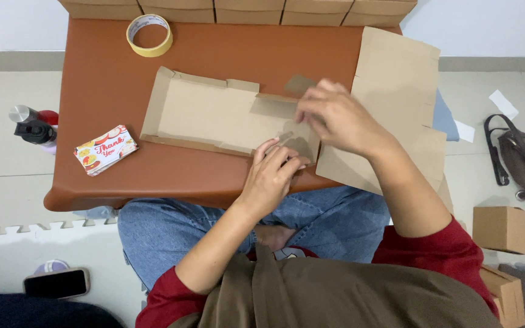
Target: The person assembles a flat cardboard box by folding the sides and securing the tabs. They then place a small packet of thank you notes inside the box and close the lid.
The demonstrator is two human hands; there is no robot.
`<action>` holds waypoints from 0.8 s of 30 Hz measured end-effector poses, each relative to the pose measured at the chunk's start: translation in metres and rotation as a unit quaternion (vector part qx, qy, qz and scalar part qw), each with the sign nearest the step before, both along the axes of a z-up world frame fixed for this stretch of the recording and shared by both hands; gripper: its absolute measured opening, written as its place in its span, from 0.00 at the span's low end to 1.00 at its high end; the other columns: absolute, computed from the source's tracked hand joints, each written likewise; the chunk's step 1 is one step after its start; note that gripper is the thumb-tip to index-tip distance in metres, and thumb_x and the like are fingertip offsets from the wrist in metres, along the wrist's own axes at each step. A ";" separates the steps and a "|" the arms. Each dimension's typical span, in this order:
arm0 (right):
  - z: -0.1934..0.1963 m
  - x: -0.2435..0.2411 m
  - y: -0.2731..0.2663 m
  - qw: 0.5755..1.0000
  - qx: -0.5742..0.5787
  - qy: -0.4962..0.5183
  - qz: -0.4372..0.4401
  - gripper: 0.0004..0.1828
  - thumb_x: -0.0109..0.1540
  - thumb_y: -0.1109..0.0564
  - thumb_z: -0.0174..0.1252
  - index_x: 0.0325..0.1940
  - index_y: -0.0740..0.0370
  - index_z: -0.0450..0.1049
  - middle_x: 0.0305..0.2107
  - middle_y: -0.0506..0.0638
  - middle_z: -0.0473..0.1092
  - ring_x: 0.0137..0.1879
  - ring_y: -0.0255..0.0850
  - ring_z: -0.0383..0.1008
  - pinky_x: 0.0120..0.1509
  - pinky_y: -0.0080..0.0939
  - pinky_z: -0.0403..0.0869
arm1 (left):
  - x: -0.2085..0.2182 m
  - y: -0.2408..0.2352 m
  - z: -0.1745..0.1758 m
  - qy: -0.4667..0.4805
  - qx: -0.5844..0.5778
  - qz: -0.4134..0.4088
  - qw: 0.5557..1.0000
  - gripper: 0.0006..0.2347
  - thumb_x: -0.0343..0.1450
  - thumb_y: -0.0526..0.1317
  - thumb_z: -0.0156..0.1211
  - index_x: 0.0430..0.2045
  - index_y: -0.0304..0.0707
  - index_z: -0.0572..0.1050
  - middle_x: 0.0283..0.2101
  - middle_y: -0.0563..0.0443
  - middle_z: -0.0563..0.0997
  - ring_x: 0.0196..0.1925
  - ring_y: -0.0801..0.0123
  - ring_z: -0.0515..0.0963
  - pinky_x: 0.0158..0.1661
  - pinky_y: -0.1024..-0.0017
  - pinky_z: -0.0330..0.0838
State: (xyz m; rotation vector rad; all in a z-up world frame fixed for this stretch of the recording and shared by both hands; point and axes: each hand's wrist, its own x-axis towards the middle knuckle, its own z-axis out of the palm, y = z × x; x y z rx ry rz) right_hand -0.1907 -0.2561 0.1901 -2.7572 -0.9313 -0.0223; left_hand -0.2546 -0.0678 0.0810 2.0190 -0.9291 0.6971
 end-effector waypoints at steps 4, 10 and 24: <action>0.013 0.004 -0.005 0.998 0.004 -0.063 -0.005 0.16 0.64 0.70 0.49 0.40 0.52 0.78 0.60 0.51 0.65 0.68 0.55 0.61 0.66 0.55 0.64 | -0.006 0.002 -0.002 -0.010 0.030 -0.012 0.999 0.04 0.75 0.36 0.54 0.29 0.41 0.74 0.35 0.51 0.73 0.39 0.63 0.77 0.64 0.51 0.60; 0.008 0.001 -0.009 0.997 -0.046 0.062 -0.030 0.29 0.55 0.79 0.47 0.51 0.56 0.79 0.58 0.55 0.64 0.56 0.55 0.72 0.56 0.57 0.74 | -0.025 0.025 0.016 0.000 0.056 -0.052 0.997 0.08 0.77 0.35 0.47 0.27 0.42 0.71 0.36 0.51 0.72 0.42 0.63 0.75 0.65 0.47 0.55; -0.010 -0.039 0.031 0.984 0.144 0.106 0.018 0.03 0.63 0.60 0.60 0.36 0.53 0.77 0.44 0.46 0.75 0.48 0.49 0.79 0.51 0.50 0.76 | -0.046 0.093 0.055 0.039 0.129 0.076 0.988 0.16 0.70 0.54 0.63 0.44 0.46 0.77 0.50 0.49 0.76 0.58 0.57 0.73 0.66 0.34 0.44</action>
